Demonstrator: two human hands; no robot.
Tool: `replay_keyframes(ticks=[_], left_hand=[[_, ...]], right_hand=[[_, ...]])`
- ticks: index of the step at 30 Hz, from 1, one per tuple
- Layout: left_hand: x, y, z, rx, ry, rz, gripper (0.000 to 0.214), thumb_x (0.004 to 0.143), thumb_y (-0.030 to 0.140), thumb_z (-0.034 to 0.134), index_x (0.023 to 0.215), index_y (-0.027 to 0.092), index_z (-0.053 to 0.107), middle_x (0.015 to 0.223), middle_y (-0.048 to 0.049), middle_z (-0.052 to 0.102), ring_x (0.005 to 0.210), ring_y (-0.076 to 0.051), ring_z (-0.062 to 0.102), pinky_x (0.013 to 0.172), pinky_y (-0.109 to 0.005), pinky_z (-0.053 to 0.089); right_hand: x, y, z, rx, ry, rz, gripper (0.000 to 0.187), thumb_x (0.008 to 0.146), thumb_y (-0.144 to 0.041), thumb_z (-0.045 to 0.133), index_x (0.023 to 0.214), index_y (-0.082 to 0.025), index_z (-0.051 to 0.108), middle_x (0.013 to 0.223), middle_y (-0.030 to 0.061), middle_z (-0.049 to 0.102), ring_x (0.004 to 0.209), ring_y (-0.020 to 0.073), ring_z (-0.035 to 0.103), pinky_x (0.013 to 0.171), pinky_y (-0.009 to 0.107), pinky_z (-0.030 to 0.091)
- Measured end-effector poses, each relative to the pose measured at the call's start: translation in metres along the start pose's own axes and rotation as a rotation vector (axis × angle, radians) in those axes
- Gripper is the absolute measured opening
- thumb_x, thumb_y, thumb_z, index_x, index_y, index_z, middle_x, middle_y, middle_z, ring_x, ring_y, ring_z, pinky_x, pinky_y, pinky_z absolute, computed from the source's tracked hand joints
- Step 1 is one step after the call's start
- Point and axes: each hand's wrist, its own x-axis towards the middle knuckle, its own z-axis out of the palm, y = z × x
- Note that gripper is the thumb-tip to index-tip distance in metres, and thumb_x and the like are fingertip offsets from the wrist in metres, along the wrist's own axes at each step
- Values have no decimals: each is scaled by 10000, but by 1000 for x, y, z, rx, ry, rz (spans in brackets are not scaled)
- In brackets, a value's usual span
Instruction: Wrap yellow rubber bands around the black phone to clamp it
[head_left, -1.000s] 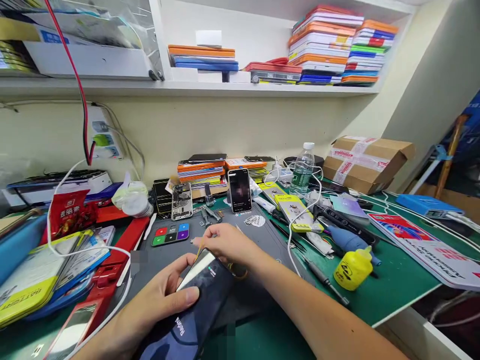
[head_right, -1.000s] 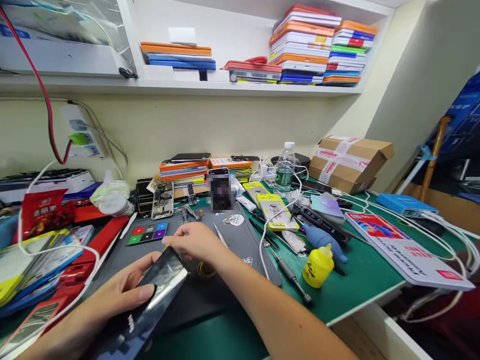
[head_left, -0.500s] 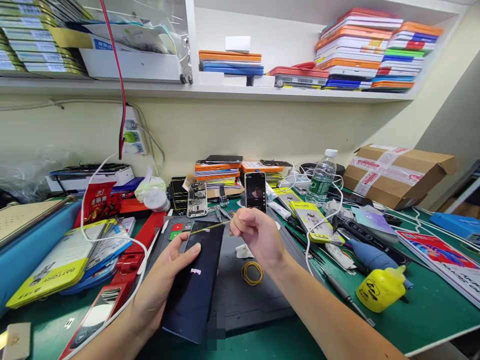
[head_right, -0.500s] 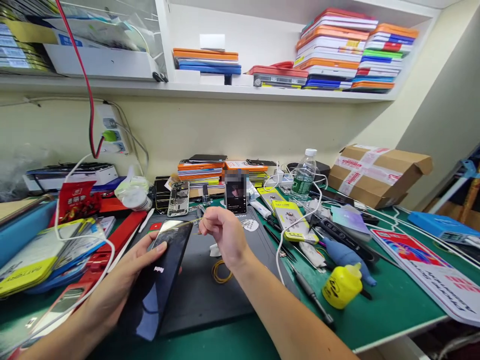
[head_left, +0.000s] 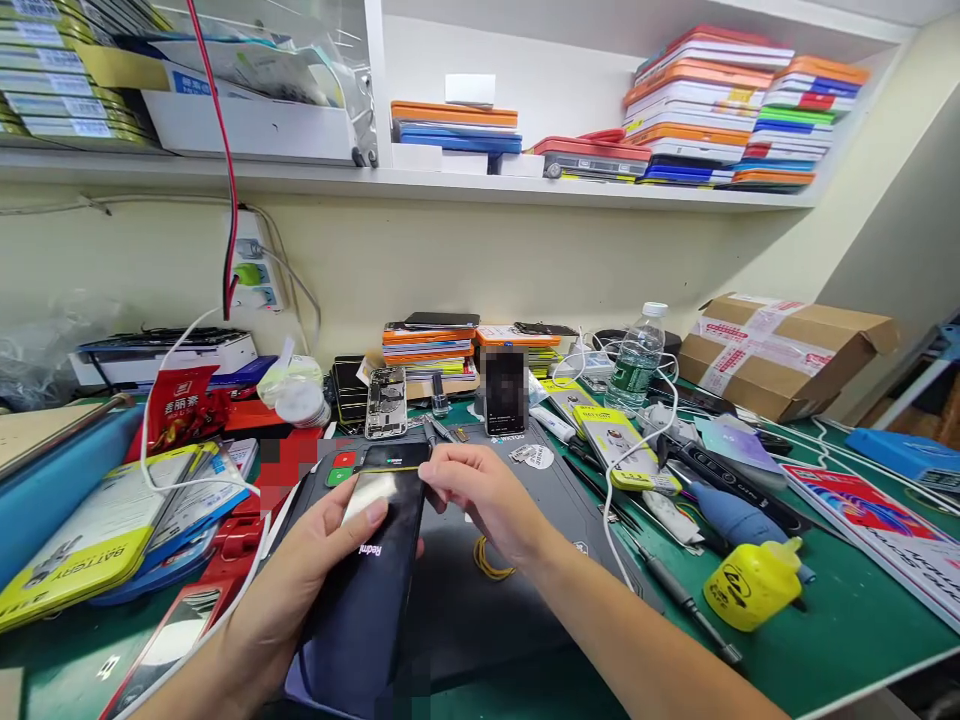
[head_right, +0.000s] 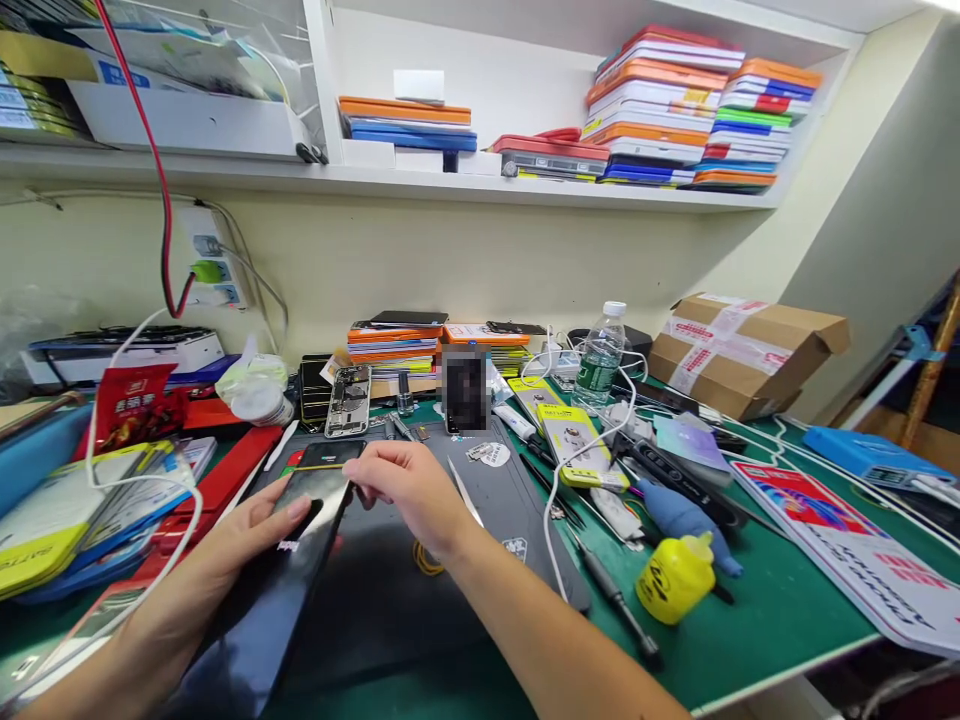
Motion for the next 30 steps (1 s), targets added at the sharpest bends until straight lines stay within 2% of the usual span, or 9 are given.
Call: replay_keyframes(ticks=[4, 7, 11, 13, 15, 18, 20, 25, 30], left_hand=[[-2, 8, 1, 75, 118, 77, 717, 820, 331, 785, 1453, 210, 473, 944, -94, 758, 662, -180, 707, 598, -260, 586], [-2, 8, -11, 293, 217, 182, 797, 726, 474, 850, 1404, 225, 515, 1051, -91, 761, 883, -231, 751, 632, -221, 598], [-5, 1, -30, 833, 276, 613, 445, 807, 526, 761, 1161, 264, 692, 1026, -6, 772, 857, -159, 747, 688, -119, 568], [-7, -1, -38, 1252, 211, 951, 364, 911, 391, 680, 1272, 361, 657, 1016, 70, 770, 794, -91, 739, 751, -70, 533], [-7, -2, -44, 1559, 95, 1201, 554, 945, 241, 625, 1467, 387, 511, 1199, 89, 733, 925, -81, 744, 961, -87, 487], [-6, -2, -48, 1714, -11, 1327, 805, 891, 72, 595, 1591, 351, 313, 1429, 95, 601, 1194, -76, 666, 1153, -121, 348], [-4, -1, -46, 1741, 1, 1314, 796, 843, 26, 574, 1558, 316, 378, 1438, 98, 592, 1212, -81, 657, 1156, -125, 342], [-2, 2, -27, 1766, 150, 1289, 462, 878, 93, 543, 1320, 176, 648, 1073, 58, 769, 744, -111, 748, 664, -157, 540], [-4, 8, -16, 1723, 257, 1293, 389, 857, 95, 498, 1174, 111, 724, 896, 8, 781, 609, -156, 725, 486, -198, 506]], right_hand=[[3, -7, -13, 349, 133, -22, 516, 717, -355, 641, 597, -170, 175, 515, -58, 171, 461, 56, 231, 623, 246, 434], [9, -14, -28, 495, 128, 182, 505, 755, -303, 582, 684, -186, 96, 530, -82, 59, 423, 45, 41, 391, 188, 203], [13, -18, -30, 511, 0, 520, 341, 906, -205, 432, 702, -208, 158, 559, -104, 67, 435, 38, 21, 376, 163, 68], [12, -17, -23, 479, -9, 566, 314, 949, -206, 401, 710, -196, 197, 577, -102, 91, 441, 32, 68, 390, 140, 91], [10, -15, -15, 395, 4, 561, 323, 976, -241, 442, 719, -179, 257, 587, -95, 152, 441, 22, 140, 407, 132, 146], [5, -11, -7, 165, 83, 413, 350, 951, -343, 601, 752, -140, 397, 623, -58, 328, 465, 23, 302, 452, 152, 270], [1, -9, -4, -25, 148, 273, 353, 908, -377, 679, 757, -133, 474, 634, -35, 415, 498, 50, 395, 496, 188, 346], [-12, -8, 12, -354, 238, 9, 381, 930, -463, 643, 735, -153, 538, 648, -14, 458, 598, 94, 439, 582, 250, 363], [-30, -9, 32, -774, 39, -435, 240, 987, -322, 544, 810, -161, 563, 767, -3, 570, 716, 100, 492, 688, 259, 377]])
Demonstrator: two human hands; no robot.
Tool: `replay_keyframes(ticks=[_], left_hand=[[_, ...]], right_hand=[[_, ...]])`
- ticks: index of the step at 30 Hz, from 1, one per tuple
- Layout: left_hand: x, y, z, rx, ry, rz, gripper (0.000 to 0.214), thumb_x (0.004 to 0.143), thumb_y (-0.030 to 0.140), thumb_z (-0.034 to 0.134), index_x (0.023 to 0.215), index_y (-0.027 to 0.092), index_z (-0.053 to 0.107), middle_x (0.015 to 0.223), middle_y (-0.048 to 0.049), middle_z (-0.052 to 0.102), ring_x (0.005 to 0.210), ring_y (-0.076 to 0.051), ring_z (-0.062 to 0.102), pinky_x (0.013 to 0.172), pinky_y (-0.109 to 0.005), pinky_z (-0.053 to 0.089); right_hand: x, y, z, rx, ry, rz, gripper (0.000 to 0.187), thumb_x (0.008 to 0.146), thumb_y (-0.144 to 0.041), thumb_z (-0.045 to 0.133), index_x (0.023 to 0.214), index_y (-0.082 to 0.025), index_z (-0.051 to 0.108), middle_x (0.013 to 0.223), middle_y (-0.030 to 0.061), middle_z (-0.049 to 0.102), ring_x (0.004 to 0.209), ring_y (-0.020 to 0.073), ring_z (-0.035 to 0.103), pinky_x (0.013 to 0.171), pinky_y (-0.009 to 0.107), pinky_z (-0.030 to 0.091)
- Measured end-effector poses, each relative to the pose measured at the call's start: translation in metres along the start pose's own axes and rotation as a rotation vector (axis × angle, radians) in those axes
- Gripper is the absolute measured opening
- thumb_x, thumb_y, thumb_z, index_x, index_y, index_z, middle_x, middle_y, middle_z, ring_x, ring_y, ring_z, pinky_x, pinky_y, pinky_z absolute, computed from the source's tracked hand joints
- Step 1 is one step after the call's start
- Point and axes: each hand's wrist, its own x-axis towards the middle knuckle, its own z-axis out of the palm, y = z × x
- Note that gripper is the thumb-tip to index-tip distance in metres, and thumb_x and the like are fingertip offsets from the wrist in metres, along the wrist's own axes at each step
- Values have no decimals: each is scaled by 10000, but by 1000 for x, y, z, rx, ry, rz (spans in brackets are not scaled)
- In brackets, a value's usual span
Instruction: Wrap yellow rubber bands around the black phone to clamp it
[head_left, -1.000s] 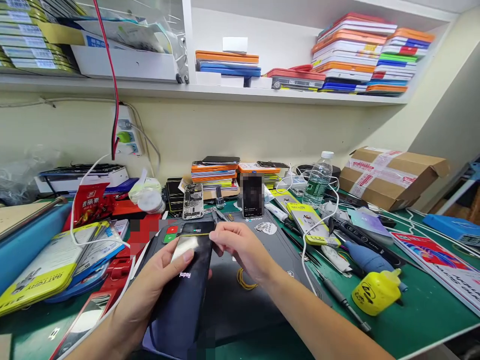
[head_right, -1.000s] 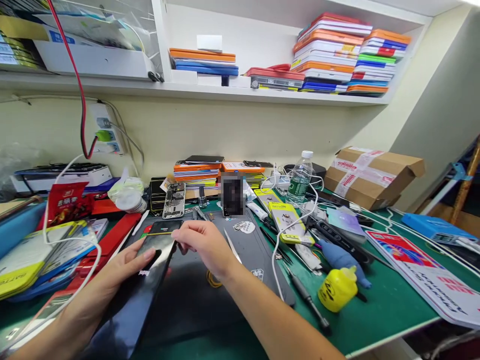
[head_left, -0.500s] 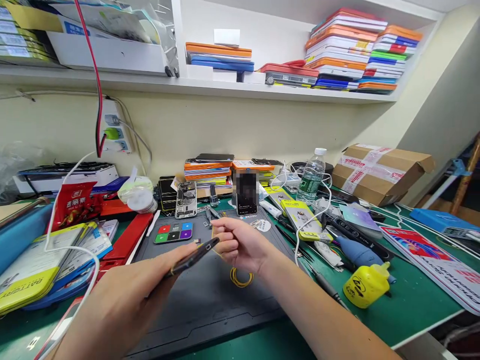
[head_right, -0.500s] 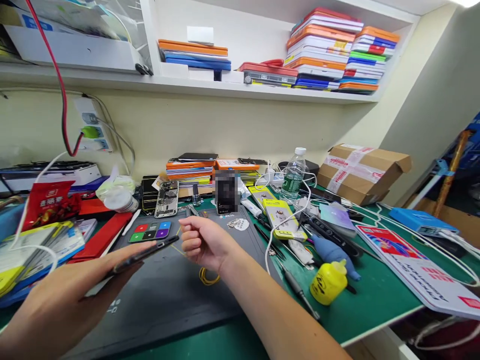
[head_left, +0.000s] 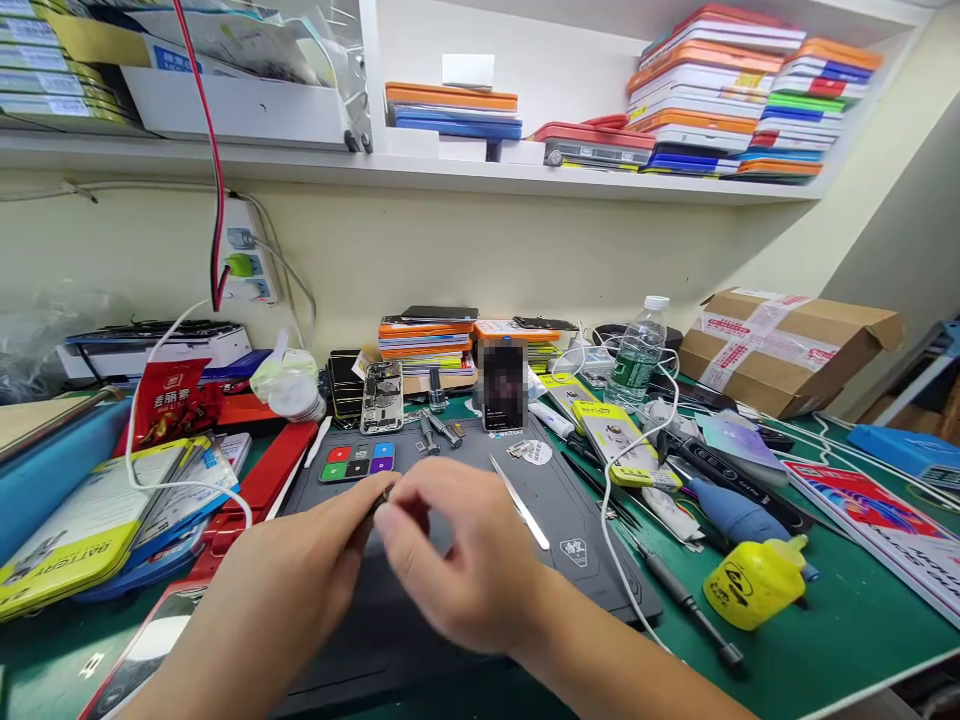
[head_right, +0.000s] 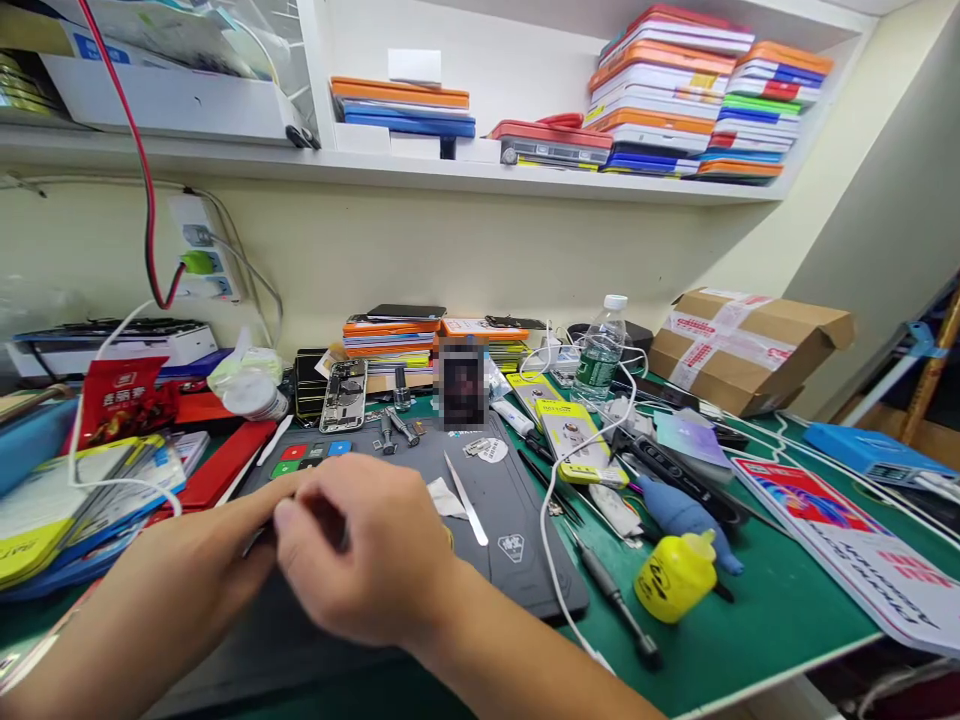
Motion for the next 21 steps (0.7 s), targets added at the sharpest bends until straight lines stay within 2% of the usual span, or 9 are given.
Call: replay_keyframes(ticks=[3, 5, 7, 9, 11, 12, 15, 18, 21], left_hand=[[-1, -4, 0, -159, -17, -168, 406, 882, 187, 521, 1244, 182, 704, 970, 11, 782, 701, -142, 749, 534, -131, 514], [-3, -6, 0, -366, -42, -417, 461, 880, 297, 610, 1340, 285, 641, 1005, 35, 781, 764, -128, 757, 608, -97, 529], [-2, -5, -1, -661, -34, -721, 598, 806, 441, 741, 1374, 332, 591, 1019, 21, 780, 831, -161, 762, 669, -127, 567], [1, -3, -5, -971, 19, -984, 740, 692, 535, 836, 1346, 298, 584, 995, -28, 777, 794, -228, 757, 642, -227, 614], [5, 1, -9, -1146, 56, -1136, 816, 630, 526, 885, 1345, 293, 571, 1006, -44, 772, 759, -257, 748, 606, -296, 633], [7, 2, -11, -1177, 84, -1168, 825, 614, 508, 902, 1342, 305, 571, 1005, -33, 771, 769, -252, 749, 617, -295, 638], [8, 6, -13, -1151, 174, -1140, 739, 609, 465, 919, 1269, 313, 622, 964, 17, 765, 847, -192, 752, 688, -185, 621], [4, 13, -10, -1071, 169, -1073, 668, 634, 475, 902, 1230, 289, 665, 999, 16, 776, 855, -160, 749, 711, -123, 593], [-3, 16, -4, -840, 196, -867, 479, 743, 448, 837, 1193, 340, 714, 1036, 65, 776, 904, -112, 747, 841, -72, 541]], right_hand=[[-4, -1, 5, -11, -111, -122, 161, 971, -296, 550, 869, -174, 530, 841, 7, 591, 762, 120, 511, 729, 273, 386], [-3, 2, 7, -23, -83, -134, 143, 951, -294, 579, 873, -181, 539, 855, 4, 593, 799, 130, 518, 770, 282, 387], [-1, 7, 7, -27, 5, -113, 151, 924, -265, 619, 827, -177, 543, 821, -9, 578, 812, 128, 517, 946, 305, 377], [3, 12, 5, 86, 103, -12, 187, 903, -246, 643, 764, -167, 547, 817, -3, 582, 833, 135, 530, 1093, 342, 301], [8, 18, 3, 417, 183, 178, 205, 862, -264, 670, 709, -159, 581, 840, 31, 596, 898, 170, 561, 1077, 346, 332], [11, 22, 2, 716, 225, 308, 199, 800, -264, 708, 672, -155, 601, 829, 51, 589, 952, 198, 575, 1010, 331, 385], [19, 31, 0, 1119, 325, 487, 217, 709, -333, 664, 631, -162, 554, 779, 40, 526, 988, 197, 623, 1021, 299, 453], [25, 37, -5, 1341, 324, 689, 230, 720, -280, 624, 637, -157, 450, 712, 14, 448, 727, 109, 594, 917, 264, 535], [28, 39, -11, 1438, 206, 900, 254, 748, -162, 624, 646, -149, 392, 689, -9, 402, 521, 32, 392, 703, 208, 544]])
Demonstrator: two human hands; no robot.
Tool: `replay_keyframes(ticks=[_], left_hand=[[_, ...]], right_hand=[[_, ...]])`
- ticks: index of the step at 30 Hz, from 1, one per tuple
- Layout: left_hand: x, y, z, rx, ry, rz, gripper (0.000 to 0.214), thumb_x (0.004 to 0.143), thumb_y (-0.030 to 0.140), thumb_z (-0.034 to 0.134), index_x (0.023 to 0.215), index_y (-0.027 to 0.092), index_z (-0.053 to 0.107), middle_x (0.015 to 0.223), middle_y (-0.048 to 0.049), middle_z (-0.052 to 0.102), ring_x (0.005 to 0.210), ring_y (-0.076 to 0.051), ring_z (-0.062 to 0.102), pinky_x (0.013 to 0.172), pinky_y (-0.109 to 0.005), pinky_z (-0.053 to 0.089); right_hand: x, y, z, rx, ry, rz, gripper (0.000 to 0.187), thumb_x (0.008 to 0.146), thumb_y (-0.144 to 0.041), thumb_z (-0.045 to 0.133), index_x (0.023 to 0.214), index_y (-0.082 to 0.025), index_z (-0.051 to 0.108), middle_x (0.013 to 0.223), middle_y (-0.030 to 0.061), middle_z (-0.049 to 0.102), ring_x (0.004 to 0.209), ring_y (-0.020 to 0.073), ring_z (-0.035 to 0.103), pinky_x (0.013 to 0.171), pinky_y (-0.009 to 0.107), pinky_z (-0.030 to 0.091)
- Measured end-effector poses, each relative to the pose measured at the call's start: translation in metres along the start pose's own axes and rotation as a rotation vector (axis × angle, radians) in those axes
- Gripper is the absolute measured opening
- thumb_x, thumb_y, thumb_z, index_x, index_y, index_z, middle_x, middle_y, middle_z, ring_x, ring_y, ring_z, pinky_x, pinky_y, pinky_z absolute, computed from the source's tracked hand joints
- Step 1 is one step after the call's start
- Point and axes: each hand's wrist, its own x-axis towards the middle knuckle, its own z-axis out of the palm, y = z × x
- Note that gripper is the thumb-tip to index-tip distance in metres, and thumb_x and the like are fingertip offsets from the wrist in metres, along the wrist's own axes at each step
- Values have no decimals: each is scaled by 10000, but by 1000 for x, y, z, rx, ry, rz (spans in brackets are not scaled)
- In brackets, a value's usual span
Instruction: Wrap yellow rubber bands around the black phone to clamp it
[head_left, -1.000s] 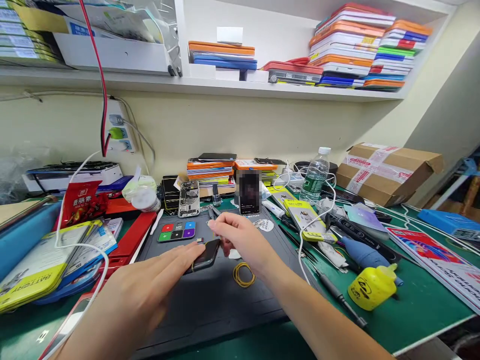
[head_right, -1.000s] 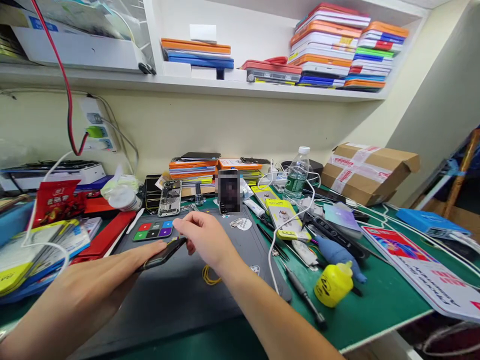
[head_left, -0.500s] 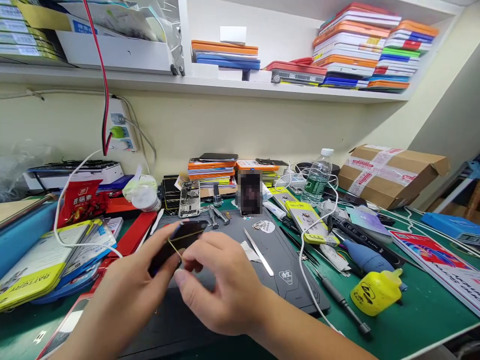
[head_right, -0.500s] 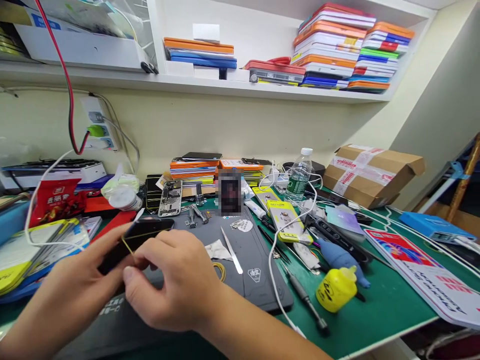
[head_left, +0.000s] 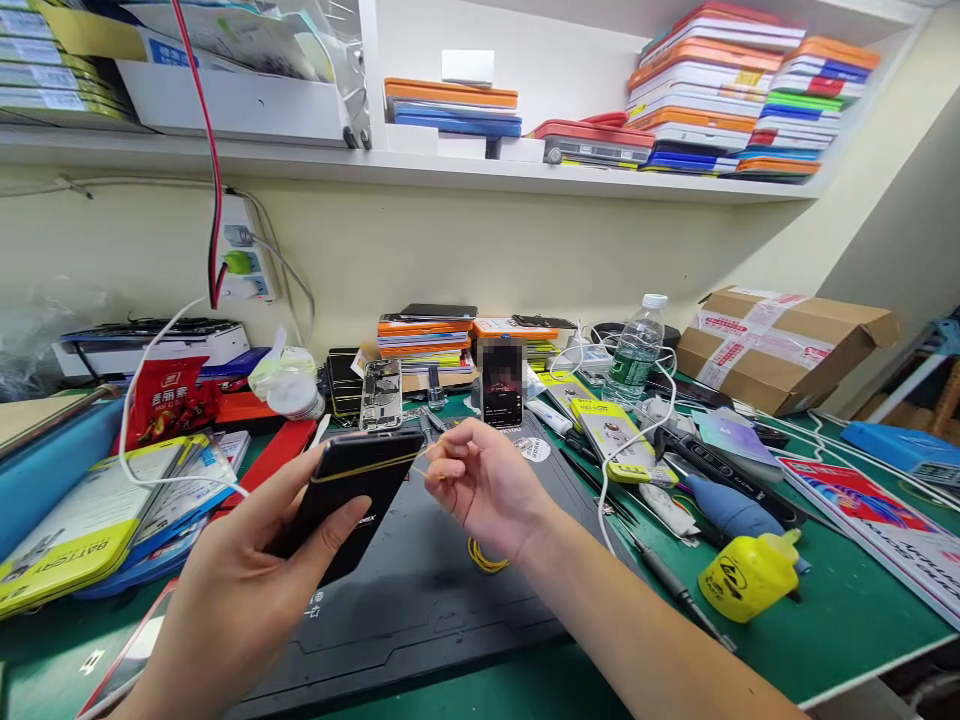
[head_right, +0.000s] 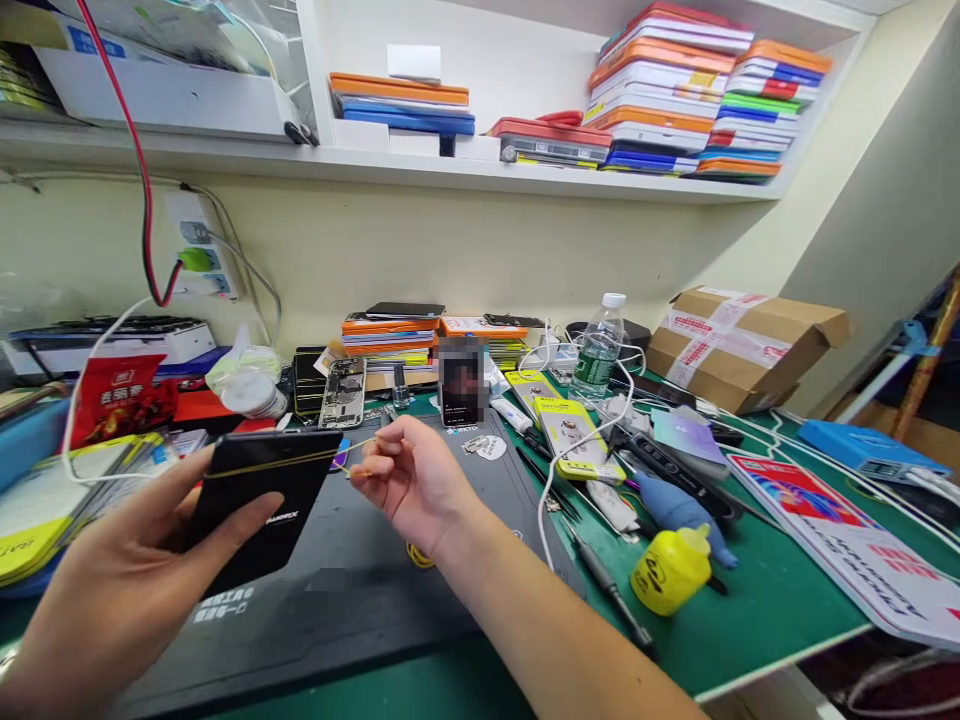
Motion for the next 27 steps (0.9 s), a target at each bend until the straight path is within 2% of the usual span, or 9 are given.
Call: replay_keyframes(ticks=[2, 4, 6, 8, 11, 16, 19, 22, 27], left_hand=[[-1, -8, -2, 185, -8, 337, 409, 833, 346, 773, 1230, 413, 701, 1077, 115, 764, 937, -92, 747, 881, -56, 508], [2, -17, -6, 390, -86, 665, 594, 889, 215, 707, 1406, 470, 564, 1163, 136, 737, 944, -88, 748, 856, -59, 511], [6, -25, -13, 592, -216, 867, 795, 890, 133, 684, 1556, 440, 378, 1259, 109, 701, 973, -91, 742, 926, -80, 504], [10, -30, -19, 691, -288, 971, 859, 890, 110, 667, 1612, 381, 289, 1358, 64, 652, 1076, -101, 719, 1041, -107, 457], [14, -32, -23, 730, -286, 987, 867, 884, 84, 654, 1615, 372, 286, 1417, 55, 612, 1199, -104, 669, 1097, -128, 423], [18, -28, -20, 755, -227, 931, 718, 911, 85, 615, 1550, 346, 415, 1352, 84, 657, 1156, -81, 684, 1081, -110, 413], [17, -25, -20, 771, -253, 934, 581, 900, 48, 574, 1447, 241, 535, 1369, 50, 650, 1199, -90, 664, 1094, -94, 382], [14, -23, -21, 777, -260, 928, 500, 911, 48, 545, 1390, 186, 578, 1360, 26, 658, 1179, -81, 672, 1104, -78, 354], [11, -28, -17, 822, -197, 909, 477, 922, 98, 599, 1384, 212, 573, 1289, 61, 698, 1076, -68, 711, 1066, -78, 382]], right_hand=[[-1, -3, -1, -7, 1, 96, 208, 770, -120, 632, 692, -124, 439, 714, -17, 424, 496, 10, 320, 614, 181, 508], [-2, -3, -1, -28, -5, 137, 153, 801, -116, 651, 756, -94, 506, 731, -24, 452, 490, 1, 293, 579, 168, 479], [-4, -1, -2, -70, -6, 144, 150, 818, -137, 700, 815, -74, 564, 756, -14, 498, 512, 8, 345, 570, 166, 465], [-6, 1, -3, -129, -6, 122, 204, 806, -181, 770, 876, -61, 621, 820, 17, 558, 598, 34, 466, 578, 168, 465], [-10, 1, -3, -200, -55, 66, 323, 768, -276, 837, 960, -67, 681, 980, 57, 611, 797, 85, 587, 693, 189, 518], [-15, 2, -2, -395, -204, -58, 495, 721, -378, 892, 1088, -130, 672, 1097, 64, 611, 980, 137, 603, 931, 289, 515], [-15, 5, -1, -641, -171, -169, 580, 625, -348, 942, 1081, -191, 620, 1204, 30, 596, 901, 101, 588, 831, 236, 481], [-17, 6, 1, -790, -101, -260, 511, 577, -301, 944, 957, -189, 621, 1409, -12, 509, 758, 47, 552, 728, 215, 453], [-21, 6, 5, -952, -98, -340, 431, 576, -213, 923, 896, -177, 637, 1442, -57, 500, 725, 17, 535, 725, 184, 474]])
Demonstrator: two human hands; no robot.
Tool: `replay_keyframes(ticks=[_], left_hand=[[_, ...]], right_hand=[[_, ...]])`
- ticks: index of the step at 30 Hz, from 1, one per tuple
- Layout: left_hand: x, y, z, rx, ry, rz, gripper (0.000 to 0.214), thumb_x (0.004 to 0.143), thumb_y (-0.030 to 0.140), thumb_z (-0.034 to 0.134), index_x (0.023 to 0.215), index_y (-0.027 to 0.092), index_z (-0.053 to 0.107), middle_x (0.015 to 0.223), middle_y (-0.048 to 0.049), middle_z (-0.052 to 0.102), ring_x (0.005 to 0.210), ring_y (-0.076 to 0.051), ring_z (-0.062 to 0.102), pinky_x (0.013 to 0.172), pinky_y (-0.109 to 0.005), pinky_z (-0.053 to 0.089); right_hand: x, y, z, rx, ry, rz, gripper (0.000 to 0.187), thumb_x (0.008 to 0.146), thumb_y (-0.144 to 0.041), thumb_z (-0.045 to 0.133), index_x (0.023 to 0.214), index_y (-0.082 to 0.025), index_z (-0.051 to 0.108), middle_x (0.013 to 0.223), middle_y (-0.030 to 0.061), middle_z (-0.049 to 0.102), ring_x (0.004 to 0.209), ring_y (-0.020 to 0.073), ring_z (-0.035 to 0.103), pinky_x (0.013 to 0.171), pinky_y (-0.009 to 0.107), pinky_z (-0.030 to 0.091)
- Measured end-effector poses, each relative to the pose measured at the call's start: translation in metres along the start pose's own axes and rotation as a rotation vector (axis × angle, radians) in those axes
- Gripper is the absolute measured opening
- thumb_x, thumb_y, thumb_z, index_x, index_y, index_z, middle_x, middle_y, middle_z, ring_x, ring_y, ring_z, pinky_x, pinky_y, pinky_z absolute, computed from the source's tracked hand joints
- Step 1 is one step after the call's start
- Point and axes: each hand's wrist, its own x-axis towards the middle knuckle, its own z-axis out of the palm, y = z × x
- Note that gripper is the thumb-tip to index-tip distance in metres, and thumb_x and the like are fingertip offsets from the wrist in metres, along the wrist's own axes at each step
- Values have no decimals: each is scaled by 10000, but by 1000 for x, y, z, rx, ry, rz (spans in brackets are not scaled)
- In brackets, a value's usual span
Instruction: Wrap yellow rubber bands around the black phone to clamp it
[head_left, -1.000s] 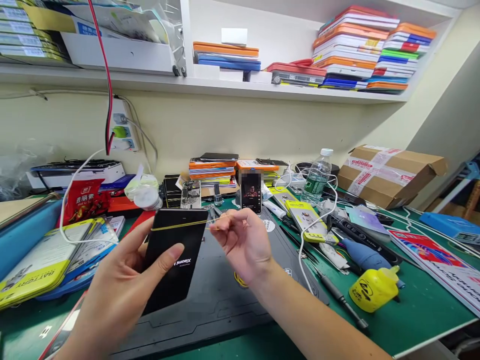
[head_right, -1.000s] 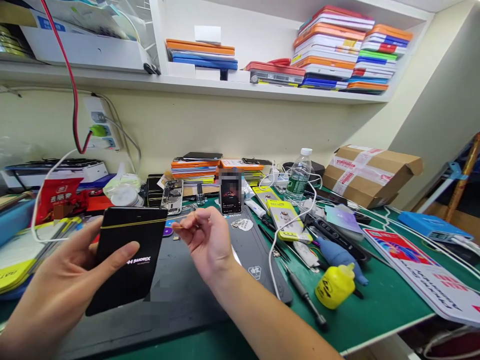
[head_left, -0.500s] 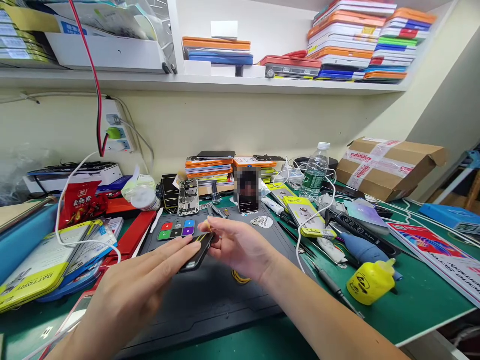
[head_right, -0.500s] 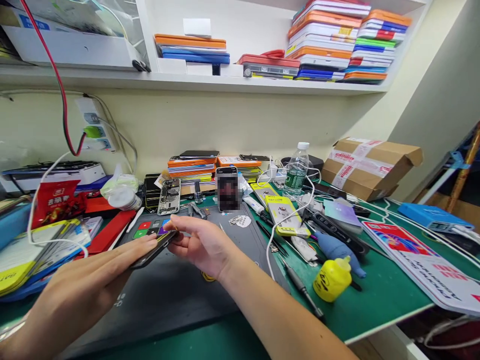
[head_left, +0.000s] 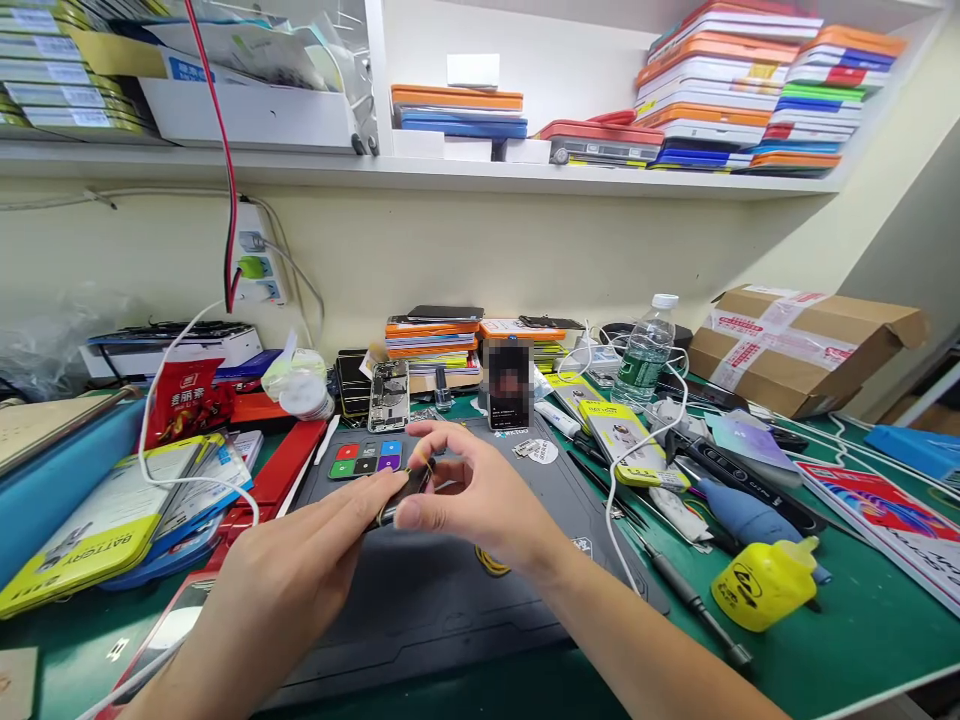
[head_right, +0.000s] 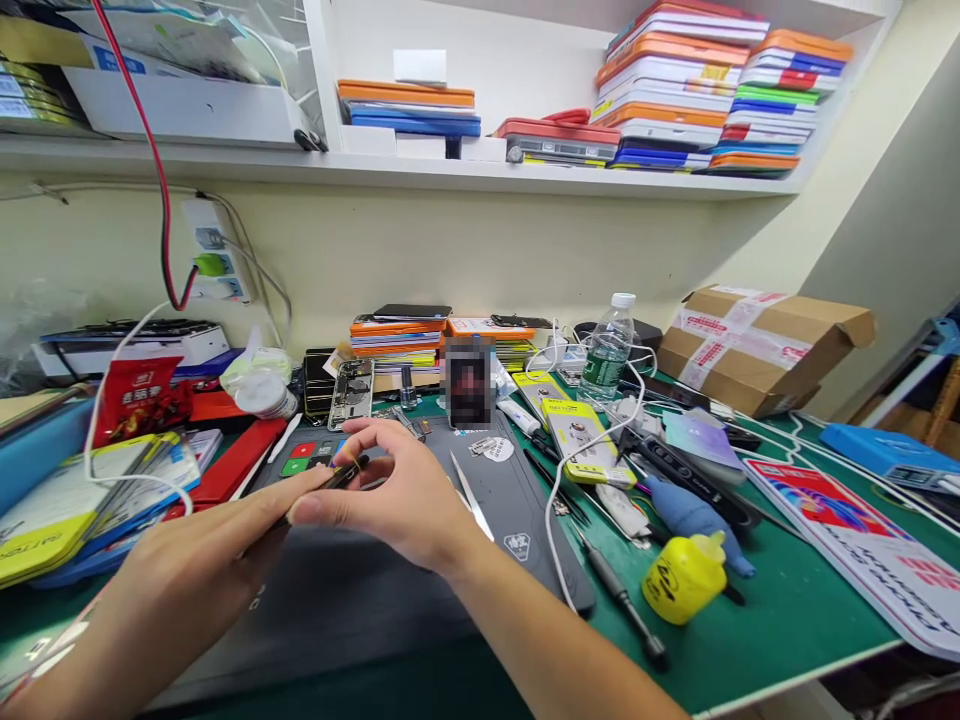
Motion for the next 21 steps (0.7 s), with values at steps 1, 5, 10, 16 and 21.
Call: replay_keyframes(ticks=[1, 5, 10, 16, 21], left_hand=[[0, 0, 2, -14, -2, -2, 478, 936, 110, 582, 1401, 218, 556, 1298, 58, 695, 1062, -65, 713, 1055, -82, 394], [-2, -1, 7, -26, 13, 1, 458, 992, 108, 433, 1424, 246, 495, 1214, 47, 730, 853, -52, 723, 979, -108, 461], [-2, -1, 10, 73, 3, 6, 397, 989, 111, 401, 1356, 222, 505, 890, 47, 741, 615, -82, 661, 788, -129, 523], [2, 0, 13, 130, 8, 16, 432, 951, 80, 405, 1354, 192, 511, 852, 11, 734, 575, -118, 650, 518, -214, 441], [1, -2, 15, 173, 29, 15, 447, 862, 26, 400, 1233, 139, 621, 781, 1, 731, 515, -134, 625, 476, -257, 410]], right_hand=[[-1, 0, 1, 6, 6, 4, 435, 578, -196, 920, 900, -173, 628, 1425, -57, 521, 727, 16, 542, 730, 177, 480], [-2, 0, 8, 125, 8, 17, 357, 638, -193, 889, 875, -134, 629, 1394, -5, 564, 746, 59, 652, 690, 183, 527], [-3, 4, 22, 95, 65, -127, 250, 810, -290, 780, 803, -94, 625, 1125, 64, 668, 640, 80, 657, 586, 192, 538], [-1, 19, 25, -288, 214, -530, 130, 918, -262, 688, 849, -155, 661, 1030, 3, 694, 797, 88, 686, 799, 217, 597], [-1, 24, 25, -547, 276, -758, 63, 963, -181, 640, 927, -152, 682, 1044, 6, 716, 982, 79, 682, 880, 158, 551]])
